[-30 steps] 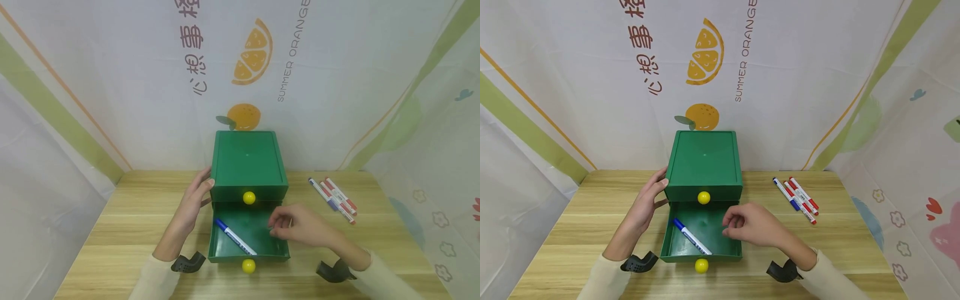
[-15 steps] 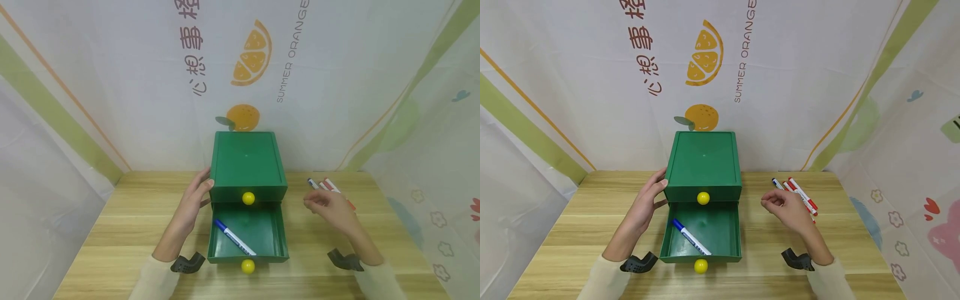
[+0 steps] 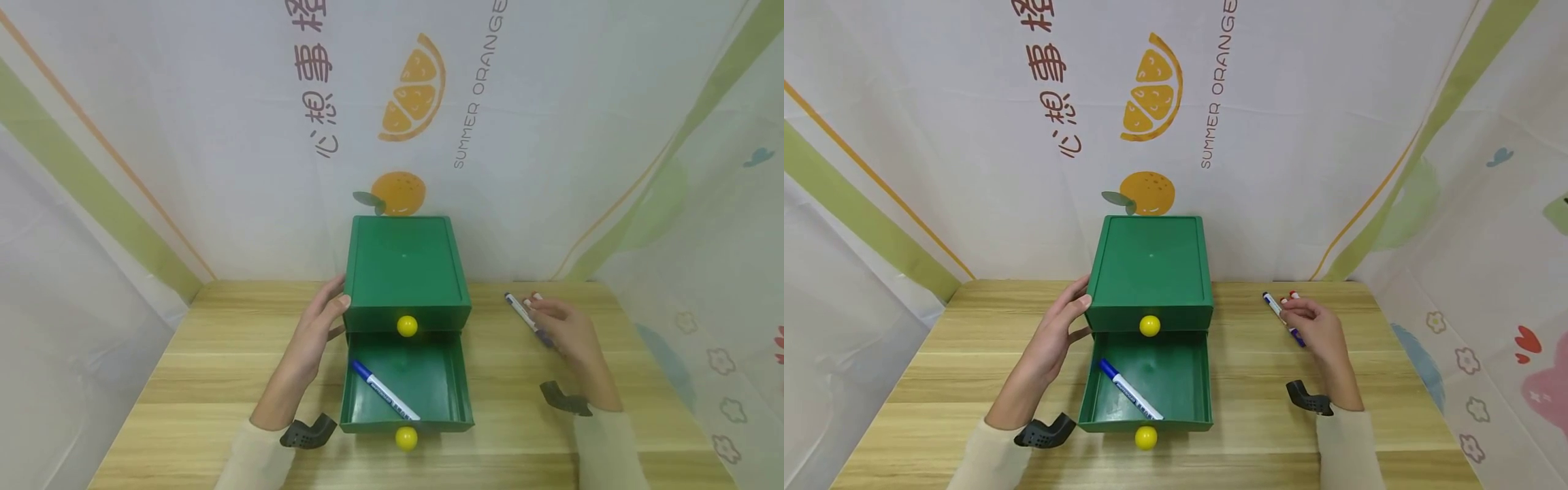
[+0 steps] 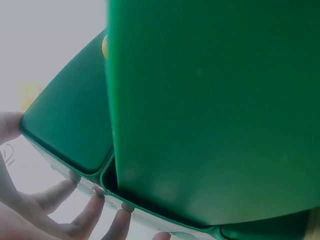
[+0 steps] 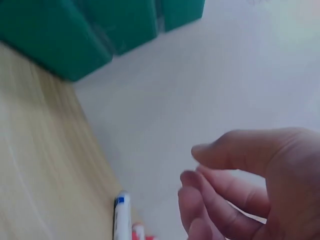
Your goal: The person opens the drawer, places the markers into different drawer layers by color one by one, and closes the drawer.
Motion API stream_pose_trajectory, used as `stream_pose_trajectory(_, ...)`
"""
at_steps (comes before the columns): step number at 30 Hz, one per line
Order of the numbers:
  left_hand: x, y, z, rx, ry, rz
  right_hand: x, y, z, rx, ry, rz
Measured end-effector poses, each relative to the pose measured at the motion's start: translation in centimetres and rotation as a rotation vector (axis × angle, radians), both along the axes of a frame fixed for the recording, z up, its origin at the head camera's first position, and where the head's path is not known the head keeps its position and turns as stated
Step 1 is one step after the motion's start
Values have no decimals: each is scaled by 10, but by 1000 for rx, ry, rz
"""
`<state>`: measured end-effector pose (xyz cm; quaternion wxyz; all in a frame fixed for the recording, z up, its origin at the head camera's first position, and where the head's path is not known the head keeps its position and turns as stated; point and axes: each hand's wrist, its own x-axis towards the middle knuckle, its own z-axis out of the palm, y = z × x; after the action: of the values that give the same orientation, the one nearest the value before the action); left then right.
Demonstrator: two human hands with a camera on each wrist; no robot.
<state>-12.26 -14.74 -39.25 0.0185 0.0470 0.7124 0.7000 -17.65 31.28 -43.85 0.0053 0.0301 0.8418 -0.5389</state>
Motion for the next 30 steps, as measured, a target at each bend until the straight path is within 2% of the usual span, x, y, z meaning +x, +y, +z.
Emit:
stream_pose_trajectory(6,0,1,-3,13,2,6,0,7,-18,287,75,-82)
stream_pose_trajectory(8,0,1,-4,15,6,7,0,8,-23,338,69,-119)
stream_pose_trajectory(13,-1,2,-6,21,22,14,0,7,-29,340,40,-169)
stream_pose_trajectory(19,1,-1,-6,19,23,17,0,4,-31,333,51,-190)
stream_pose_trajectory(26,2,-6,0,7,28,-11,3,6,-36,445,131,-193)
stream_pose_trajectory(30,3,-9,1,-4,40,-22,3,7,-38,492,129,-166)
